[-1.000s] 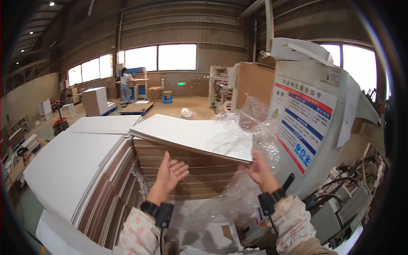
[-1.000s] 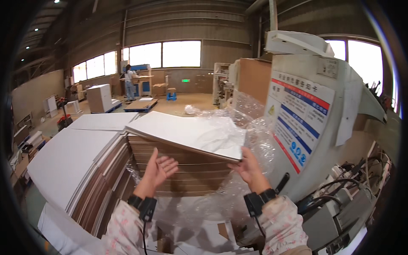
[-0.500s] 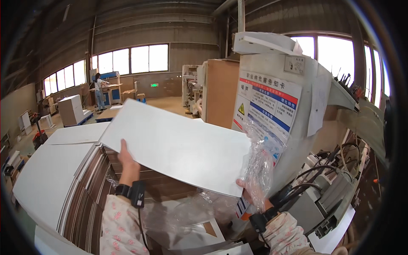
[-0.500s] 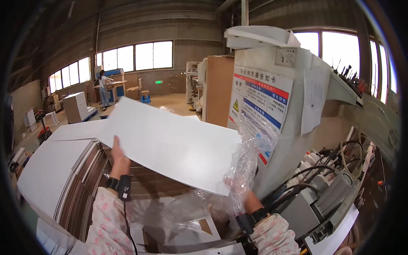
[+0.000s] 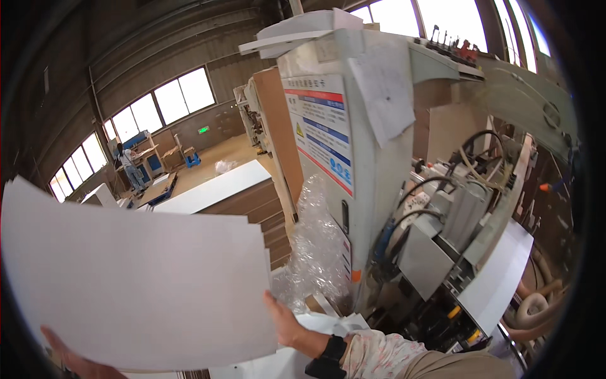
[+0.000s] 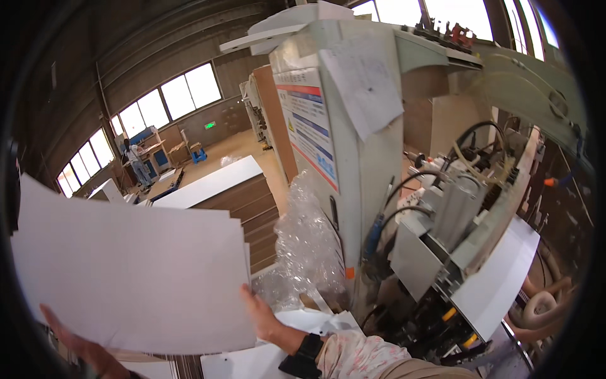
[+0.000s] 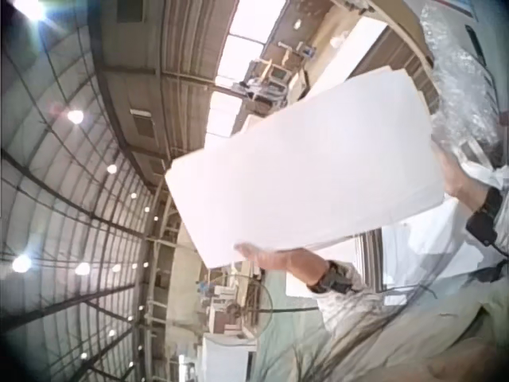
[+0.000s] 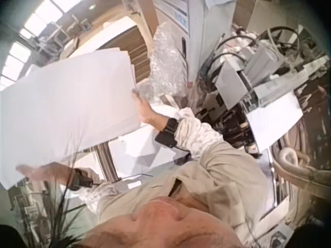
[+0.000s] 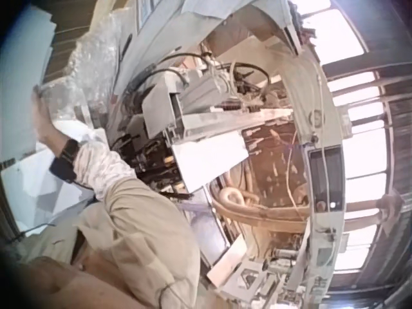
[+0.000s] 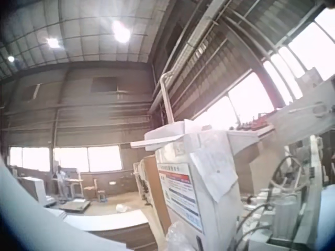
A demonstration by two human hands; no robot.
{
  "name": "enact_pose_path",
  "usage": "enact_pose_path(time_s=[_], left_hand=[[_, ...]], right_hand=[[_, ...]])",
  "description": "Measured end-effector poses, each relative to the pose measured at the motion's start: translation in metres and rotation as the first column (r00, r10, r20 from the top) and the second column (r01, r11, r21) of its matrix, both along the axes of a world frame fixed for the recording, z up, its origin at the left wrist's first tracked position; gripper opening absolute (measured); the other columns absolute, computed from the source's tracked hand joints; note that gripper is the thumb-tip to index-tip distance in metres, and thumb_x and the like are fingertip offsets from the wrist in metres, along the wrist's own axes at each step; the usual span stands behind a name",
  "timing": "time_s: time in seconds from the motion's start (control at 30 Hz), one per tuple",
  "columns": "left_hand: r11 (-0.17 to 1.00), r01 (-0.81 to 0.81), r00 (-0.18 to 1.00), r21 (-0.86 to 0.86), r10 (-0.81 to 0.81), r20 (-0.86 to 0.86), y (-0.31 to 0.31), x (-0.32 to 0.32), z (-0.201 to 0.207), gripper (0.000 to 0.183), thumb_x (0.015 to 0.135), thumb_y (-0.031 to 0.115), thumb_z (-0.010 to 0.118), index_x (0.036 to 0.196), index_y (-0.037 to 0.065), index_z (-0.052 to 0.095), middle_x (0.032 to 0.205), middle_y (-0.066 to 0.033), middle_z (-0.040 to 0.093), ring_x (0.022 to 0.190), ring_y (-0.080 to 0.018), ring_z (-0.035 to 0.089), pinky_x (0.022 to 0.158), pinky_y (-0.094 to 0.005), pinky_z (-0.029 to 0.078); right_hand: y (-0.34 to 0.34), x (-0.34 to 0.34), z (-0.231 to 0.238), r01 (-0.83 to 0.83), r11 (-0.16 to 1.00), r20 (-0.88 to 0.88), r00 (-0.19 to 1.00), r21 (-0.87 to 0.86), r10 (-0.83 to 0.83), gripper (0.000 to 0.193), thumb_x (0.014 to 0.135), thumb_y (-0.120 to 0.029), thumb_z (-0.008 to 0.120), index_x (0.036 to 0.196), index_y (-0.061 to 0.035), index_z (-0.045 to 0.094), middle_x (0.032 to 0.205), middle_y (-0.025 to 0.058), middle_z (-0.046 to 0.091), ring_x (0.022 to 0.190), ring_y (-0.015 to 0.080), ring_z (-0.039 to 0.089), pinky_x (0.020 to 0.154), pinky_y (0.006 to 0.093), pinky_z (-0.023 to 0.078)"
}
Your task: The person repeatedly picks up white rectangular panels from a stack, places them onto a conveyor belt machine, and retrieves them after processing. The person then stacks the processed panels onto a growing pile. The task involves continuous handling of the panels and operating the machine controls.
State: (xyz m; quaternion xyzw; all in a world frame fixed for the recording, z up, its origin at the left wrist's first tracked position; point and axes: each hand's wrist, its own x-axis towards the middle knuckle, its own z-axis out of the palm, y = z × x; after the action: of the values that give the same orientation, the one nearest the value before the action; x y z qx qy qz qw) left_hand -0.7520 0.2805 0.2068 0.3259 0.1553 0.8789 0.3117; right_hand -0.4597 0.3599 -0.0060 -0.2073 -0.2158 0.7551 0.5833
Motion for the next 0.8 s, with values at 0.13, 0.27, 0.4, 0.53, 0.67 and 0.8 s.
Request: enact_pose_path(time_s=[0.13, 0.27, 0.4, 0.53, 0.67, 0.8], left_hand=[[0.993, 0.011, 1.0, -0.12, -0.012, -0.002, -0.065, 0.017, -0.028, 0.048, 0.093, 0.031, 0.043, 0.126, -0.003, 0.039, 0.125, -0.0137, 0.045, 0.112, -0.0247, 0.045, 0.098, -0.0358, 0.034], [0.959, 0.035, 0.999, -0.281, -0.035, 0.002, -0.13, 0.051, -0.064, 0.045, 0.092, 0.029, 0.045, 0.124, -0.002, 0.041, 0.123, -0.0134, 0.047, 0.111, -0.0242, 0.046, 0.096, -0.0358, 0.035], [0.891, 0.098, 0.995, -0.444, -0.101, 0.018, -0.191, 0.101, -0.107, 0.043, 0.091, 0.026, 0.047, 0.123, -0.001, 0.043, 0.12, -0.0131, 0.049, 0.11, -0.0237, 0.047, 0.095, -0.0358, 0.037], [0.806, 0.175, 0.982, -0.565, -0.185, 0.04, -0.238, 0.159, -0.145, 0.04, 0.09, 0.024, 0.05, 0.121, 0.0, 0.045, 0.118, -0.0128, 0.051, 0.109, -0.0232, 0.048, 0.094, -0.0359, 0.038], [0.717, 0.236, 0.967, -0.656, -0.241, 0.085, -0.289, 0.2, -0.176, 0.038, 0.089, 0.021, 0.052, 0.12, 0.001, 0.048, 0.115, -0.0125, 0.053, 0.107, -0.0227, 0.049, 0.092, -0.0359, 0.039], [0.58, 0.317, 0.937, -0.75, -0.314, 0.153, -0.323, 0.224, -0.21, 0.036, 0.088, 0.019, 0.055, 0.118, 0.001, 0.05, 0.113, -0.0123, 0.055, 0.106, -0.0222, 0.05, 0.091, -0.0359, 0.04]], right_hand=[[-0.111, 0.024, 0.006, 0.177, 0.983, 0.227, 0.956, 0.049, -0.184, 0.047, 0.094, -0.036, 0.041, 0.122, 0.0016, 0.043, 0.109, 0.0056, 0.052, 0.101, 0.0136, 0.047, 0.089, 0.0276, 0.039], [-0.214, 0.08, -0.025, 0.241, 0.884, 0.508, 0.745, 0.401, -0.433, 0.048, 0.092, -0.035, 0.046, 0.12, 0.0039, 0.042, 0.1, 0.0067, 0.054, 0.091, 0.0122, 0.047, 0.083, 0.0283, 0.039], [-0.32, 0.146, -0.048, 0.231, 0.865, 0.627, 0.61, 0.445, -0.485, 0.054, 0.089, -0.042, 0.05, 0.117, 0.0039, 0.043, 0.094, 0.0096, 0.055, 0.086, 0.0131, 0.049, 0.078, 0.0285, 0.04], [-0.433, 0.227, -0.03, 0.294, 0.938, 0.796, 0.515, 0.184, -0.318, 0.059, 0.085, -0.049, 0.052, 0.112, 0.0034, 0.045, 0.085, 0.0161, 0.056, 0.08, 0.0188, 0.054, 0.072, 0.0314, 0.042], [-0.512, 0.296, -0.037, 0.391, 0.915, 0.872, 0.409, 0.098, -0.268, 0.058, 0.085, -0.048, 0.052, 0.113, 0.0033, 0.047, 0.087, 0.0164, 0.058, 0.081, 0.0192, 0.055, 0.072, 0.032, 0.043], [-0.564, 0.364, -0.074, 0.56, 0.828, 0.863, 0.403, 0.032, -0.306, 0.05, 0.087, -0.043, 0.052, 0.11, 0.0021, 0.053, 0.094, 0.0127, 0.061, 0.088, 0.018, 0.056, 0.076, 0.0319, 0.044]])
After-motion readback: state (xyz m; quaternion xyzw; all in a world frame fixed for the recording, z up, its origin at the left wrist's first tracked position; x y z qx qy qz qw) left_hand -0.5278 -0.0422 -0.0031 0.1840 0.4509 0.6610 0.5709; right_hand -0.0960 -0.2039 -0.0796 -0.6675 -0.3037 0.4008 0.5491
